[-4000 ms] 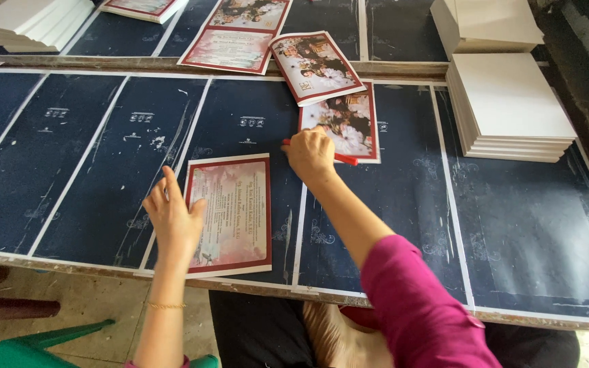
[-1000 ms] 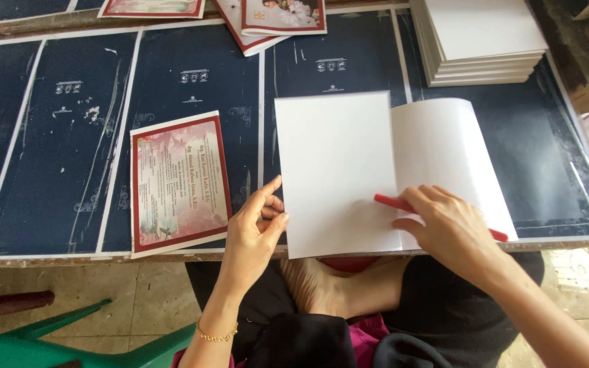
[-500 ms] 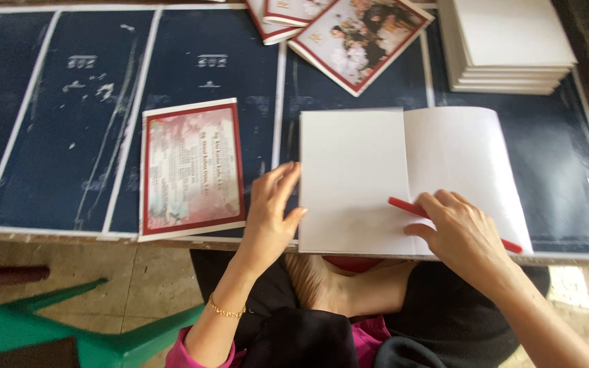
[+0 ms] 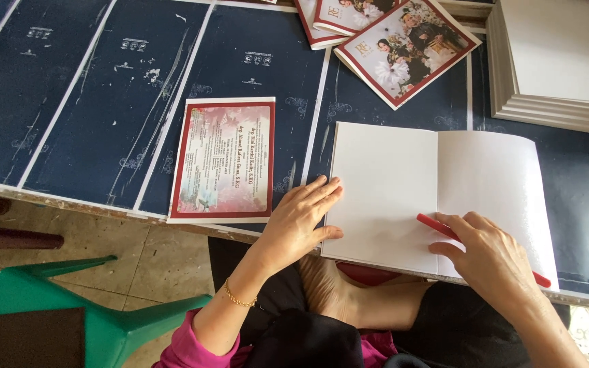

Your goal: A person in a print shop finishing area is manually folding printed sheets and white paper inserts, using a red tool to crease the folds and then stacking them.

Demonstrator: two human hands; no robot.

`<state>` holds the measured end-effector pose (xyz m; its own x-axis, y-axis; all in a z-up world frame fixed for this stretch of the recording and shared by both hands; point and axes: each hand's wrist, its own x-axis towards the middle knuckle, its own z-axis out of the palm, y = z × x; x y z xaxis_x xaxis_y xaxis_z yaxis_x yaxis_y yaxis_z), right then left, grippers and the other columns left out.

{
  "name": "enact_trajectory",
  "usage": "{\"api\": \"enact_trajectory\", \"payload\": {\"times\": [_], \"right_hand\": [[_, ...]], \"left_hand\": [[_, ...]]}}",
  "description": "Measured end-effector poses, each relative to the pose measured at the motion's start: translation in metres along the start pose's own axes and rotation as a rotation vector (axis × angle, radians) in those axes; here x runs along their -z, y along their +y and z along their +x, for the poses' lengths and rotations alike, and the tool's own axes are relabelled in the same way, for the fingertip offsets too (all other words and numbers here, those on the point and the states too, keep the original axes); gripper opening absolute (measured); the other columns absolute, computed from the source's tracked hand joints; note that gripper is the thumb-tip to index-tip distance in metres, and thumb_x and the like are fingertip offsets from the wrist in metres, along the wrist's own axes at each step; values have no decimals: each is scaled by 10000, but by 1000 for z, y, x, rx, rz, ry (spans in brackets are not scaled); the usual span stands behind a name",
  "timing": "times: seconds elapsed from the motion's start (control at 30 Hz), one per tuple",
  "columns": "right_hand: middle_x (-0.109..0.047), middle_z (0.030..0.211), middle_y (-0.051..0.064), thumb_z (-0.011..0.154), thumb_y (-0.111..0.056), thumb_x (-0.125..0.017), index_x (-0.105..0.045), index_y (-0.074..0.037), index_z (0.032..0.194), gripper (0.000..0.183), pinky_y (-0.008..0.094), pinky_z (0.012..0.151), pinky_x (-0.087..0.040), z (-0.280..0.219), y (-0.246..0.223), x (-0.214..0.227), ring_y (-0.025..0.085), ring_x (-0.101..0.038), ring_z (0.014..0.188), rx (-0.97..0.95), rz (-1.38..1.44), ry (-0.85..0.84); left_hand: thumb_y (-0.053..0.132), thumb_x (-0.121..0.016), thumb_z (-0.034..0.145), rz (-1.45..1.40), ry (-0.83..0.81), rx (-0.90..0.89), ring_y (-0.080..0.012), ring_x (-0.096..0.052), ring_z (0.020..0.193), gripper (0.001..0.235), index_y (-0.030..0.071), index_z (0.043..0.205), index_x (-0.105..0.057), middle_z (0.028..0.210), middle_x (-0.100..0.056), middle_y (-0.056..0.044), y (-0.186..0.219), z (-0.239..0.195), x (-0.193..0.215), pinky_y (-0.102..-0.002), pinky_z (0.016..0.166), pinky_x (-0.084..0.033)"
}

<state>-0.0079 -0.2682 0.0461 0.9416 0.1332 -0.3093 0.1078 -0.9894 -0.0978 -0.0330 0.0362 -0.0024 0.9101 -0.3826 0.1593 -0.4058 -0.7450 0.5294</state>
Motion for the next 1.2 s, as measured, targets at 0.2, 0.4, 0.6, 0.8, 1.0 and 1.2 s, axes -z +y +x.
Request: {"api": "enact_trajectory", "payload": {"times": [0.2,0.4,0.6,0.8,1.0,1.2], "right_hand": [[-682,918,7,838,-274,-680,-623,-253,1233,400,481,681,-530,-33,10,-22,314,-682,841,183,76,302],[-311,439,108,895,-109,-625,-630,129,1037,278,266,260,-170,-98,55,-142,142,-253,324,-188,1821,-338],[-662,680,2,949,-129,-615,-667,-81,720,240,232,758,-423,-86,50,-75,103,-561,678,-4,846,417],[-601,1048,20,828,-15,-609,-659,-259,1212,457,382,669,-549,-13,20,-35,245,-662,864,432,184,460],[-591,999,-58,793,-578,-627,-586,-463,1308,529,441,649,-521,-3,-8,-2,294,-691,789,112,121,89],[-582,999,-86,805,-604,-589,-532,-532,1361,563,440,699,-512,-1,-8,7,278,-690,888,43,76,-59]], "left_hand": [[361,-719,848,20,-20,-14,-257,-326,1453,732,36,1448,-454,1547,-410,-97,0,3,5,-416,1157,-266],[258,-742,849,-72,-93,-32,-231,-234,1492,765,13,1479,-385,1594,-317,-117,2,-5,9,-453,1196,-172],[286,-721,864,-25,-92,-23,-264,-261,1482,685,33,1442,-453,1575,-364,-99,11,20,-4,-535,1157,-178],[202,-607,935,52,129,-86,-249,-481,1299,336,128,1262,-622,1352,-567,-41,-4,55,-33,-526,1040,-316],[393,-437,1061,-193,159,-93,-215,-564,1309,636,181,1578,-133,1359,-651,-21,-9,47,-27,-454,1142,-307],[387,-676,912,-66,-52,-100,-225,-302,1483,664,172,1488,-424,1576,-383,-55,-10,44,-24,-498,1212,-149]]}}
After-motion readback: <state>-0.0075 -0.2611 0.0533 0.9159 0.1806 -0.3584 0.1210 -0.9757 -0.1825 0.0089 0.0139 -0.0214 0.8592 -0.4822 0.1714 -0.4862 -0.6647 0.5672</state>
